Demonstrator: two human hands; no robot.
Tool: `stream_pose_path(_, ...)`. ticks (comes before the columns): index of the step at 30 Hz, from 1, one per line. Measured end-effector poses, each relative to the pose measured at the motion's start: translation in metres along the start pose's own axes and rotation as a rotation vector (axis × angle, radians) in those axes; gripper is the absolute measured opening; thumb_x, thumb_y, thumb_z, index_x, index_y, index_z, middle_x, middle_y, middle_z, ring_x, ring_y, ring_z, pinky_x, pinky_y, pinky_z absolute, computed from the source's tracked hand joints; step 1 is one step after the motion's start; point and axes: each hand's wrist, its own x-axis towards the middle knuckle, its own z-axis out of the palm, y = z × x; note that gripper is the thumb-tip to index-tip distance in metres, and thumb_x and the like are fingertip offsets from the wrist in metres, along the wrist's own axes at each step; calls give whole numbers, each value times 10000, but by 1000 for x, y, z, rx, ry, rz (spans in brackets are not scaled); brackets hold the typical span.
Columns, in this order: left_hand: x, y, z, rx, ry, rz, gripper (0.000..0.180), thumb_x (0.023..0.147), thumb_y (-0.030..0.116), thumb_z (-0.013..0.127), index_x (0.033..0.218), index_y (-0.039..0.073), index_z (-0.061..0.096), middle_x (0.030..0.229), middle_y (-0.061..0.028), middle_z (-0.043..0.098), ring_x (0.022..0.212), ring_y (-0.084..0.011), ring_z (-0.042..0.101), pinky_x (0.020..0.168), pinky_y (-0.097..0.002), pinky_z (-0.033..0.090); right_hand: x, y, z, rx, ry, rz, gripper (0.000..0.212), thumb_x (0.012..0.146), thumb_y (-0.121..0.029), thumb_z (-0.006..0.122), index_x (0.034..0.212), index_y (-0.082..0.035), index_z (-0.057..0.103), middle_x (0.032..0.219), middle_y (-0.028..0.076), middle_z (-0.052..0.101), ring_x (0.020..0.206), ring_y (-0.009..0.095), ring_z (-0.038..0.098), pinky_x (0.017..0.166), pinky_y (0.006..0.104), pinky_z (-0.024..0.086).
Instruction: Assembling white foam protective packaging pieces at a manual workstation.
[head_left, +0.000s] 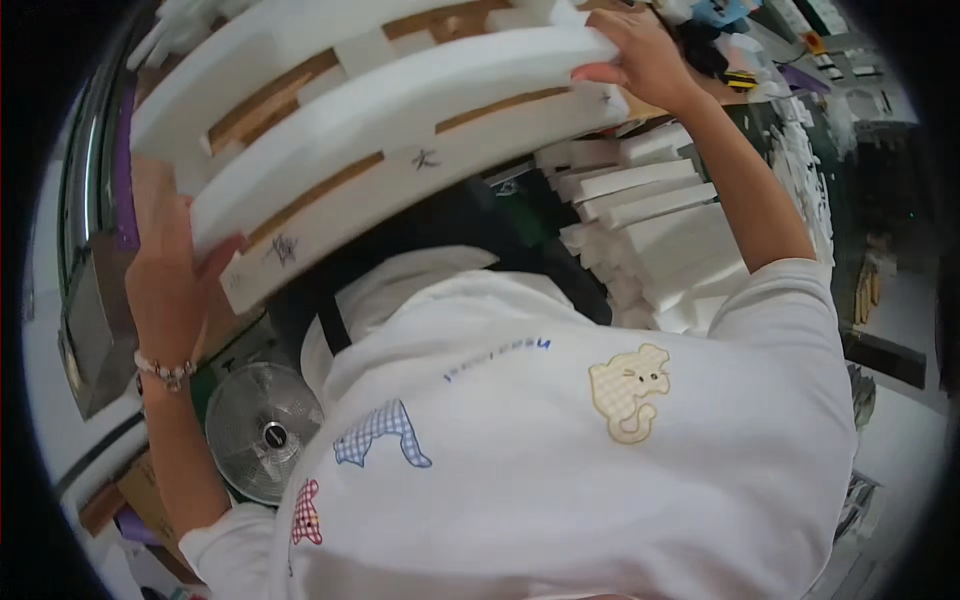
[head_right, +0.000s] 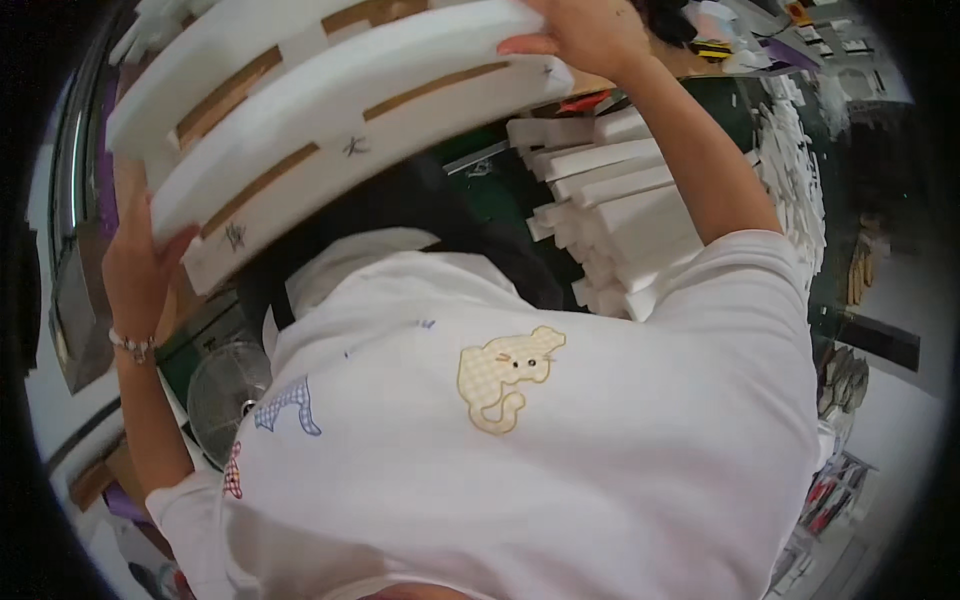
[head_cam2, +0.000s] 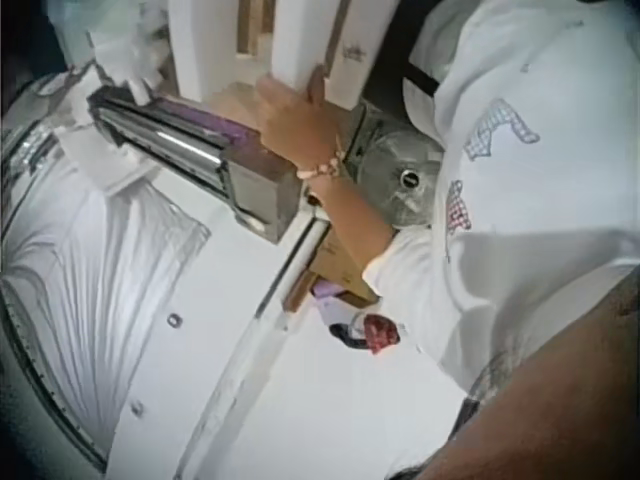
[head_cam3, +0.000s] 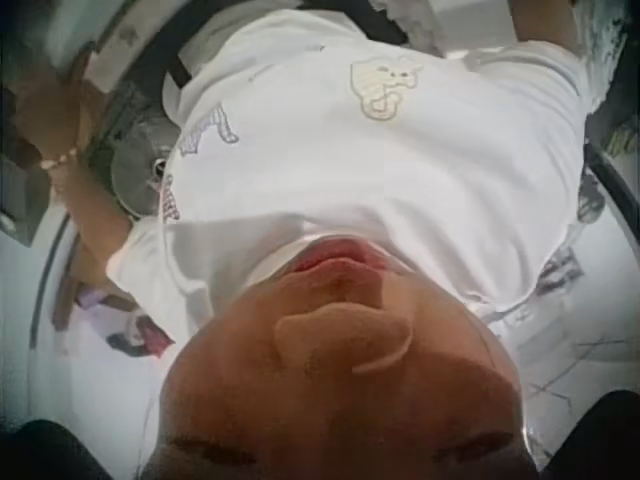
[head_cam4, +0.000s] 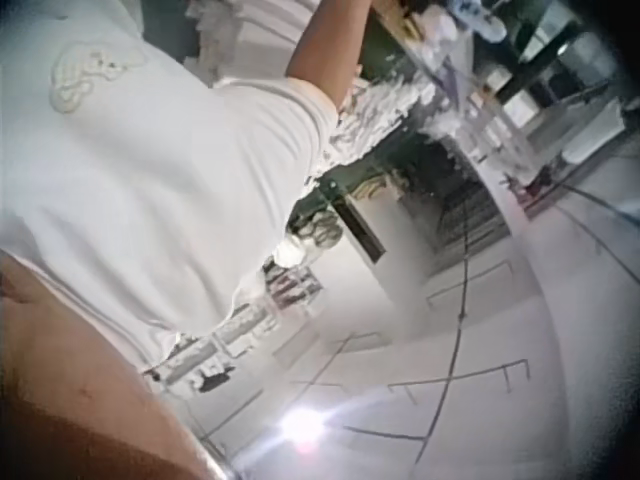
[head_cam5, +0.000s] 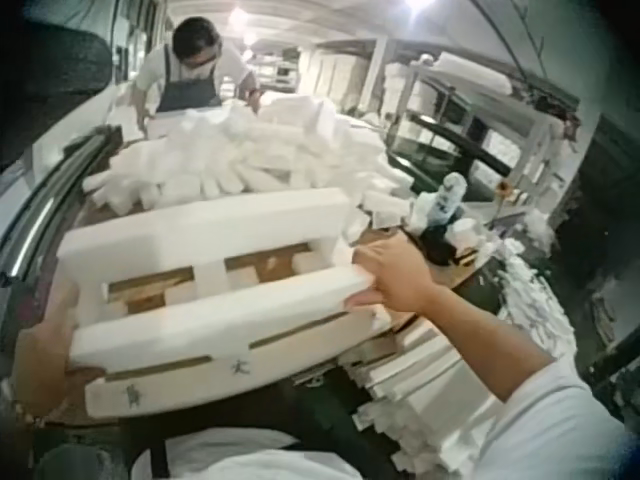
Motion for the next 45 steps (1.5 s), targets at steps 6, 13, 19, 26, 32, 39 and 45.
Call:
stream_pose_path(6, 20, 10, -5, -6, 41, 85, 519, 814, 366, 717, 1174, 33, 548, 1006, -176, 654, 863, -366, 647, 710, -426, 514, 2, 35, 33, -61, 110, -225, 663, 779, -471, 724, 1244, -44, 523, 1126, 170, 629, 1041, 376, 587, 898, 442, 437)
stream_pose_path(13, 46, 50, -5, 11, -36, 78, 556, 810, 408, 704, 1201, 53, 529, 986, -157, 660, 867, -349, 650, 706, -422, 521, 65, -150, -4, 205, 125, -291, 519, 833, -484, 638, 1087, -44, 525, 1017, 176, 633, 964, 388, 599, 810, 464, 460)
stream_pose_path(19, 48, 38, -22, -50, -160, 94, 545, 800, 292, 730, 1238, 41, 524, 996, -181, 652, 940, -350, 625, 811, -408, 489, 63, -153, 3, 101, 186, -280, 531, 854, -515, 598, 1058, -30, 521, 944, 182, 637, 911, 399, 609, 737, 463, 476)
stream_pose_path(26, 51, -6, -43, -383, -290, 324, 516, 796, 235, 737, 1213, 7, 538, 1108, -250, 615, 1070, -369, 586, 937, -424, 444, 117, -228, -13, 303, 264, -511, 367, 791, -349, 702, 921, -12, 636, 910, 180, 670, 899, 324, 660, 810, 425, 515)
stream_pose_path(32, 51, 8, -44, -426, -546, 17, 530, 860, 312, 647, 1283, 23, 512, 1239, -251, 566, 1194, -386, 512, 1016, -426, 397, 124, -262, -1, 247, 246, -389, 421, 765, -353, 726, 922, 19, 605, 899, 169, 676, 826, 299, 685, 693, 354, 537)
stream_pose_path(39, 19, -20, -9, -177, -141, 151, 383, 834, 306, 722, 1063, 73, 521, 895, -174, 645, 807, -394, 627, 673, -442, 502, 84, -165, -22, 251, -33, -257, 468, 785, -413, 710, 959, -8, 554, 902, 183, 654, 854, 369, 655, 738, 435, 515)
stream_pose_path(45, 11, -14, -6, -124, 55, 256, 410, 836, 270, 723, 1129, 63, 524, 938, -186, 646, 834, -408, 622, 679, -442, 499, 64, -148, -9, 91, 92, -182, 541, 784, -520, 683, 942, -31, 513, 893, 201, 627, 878, 415, 606, 771, 463, 477)
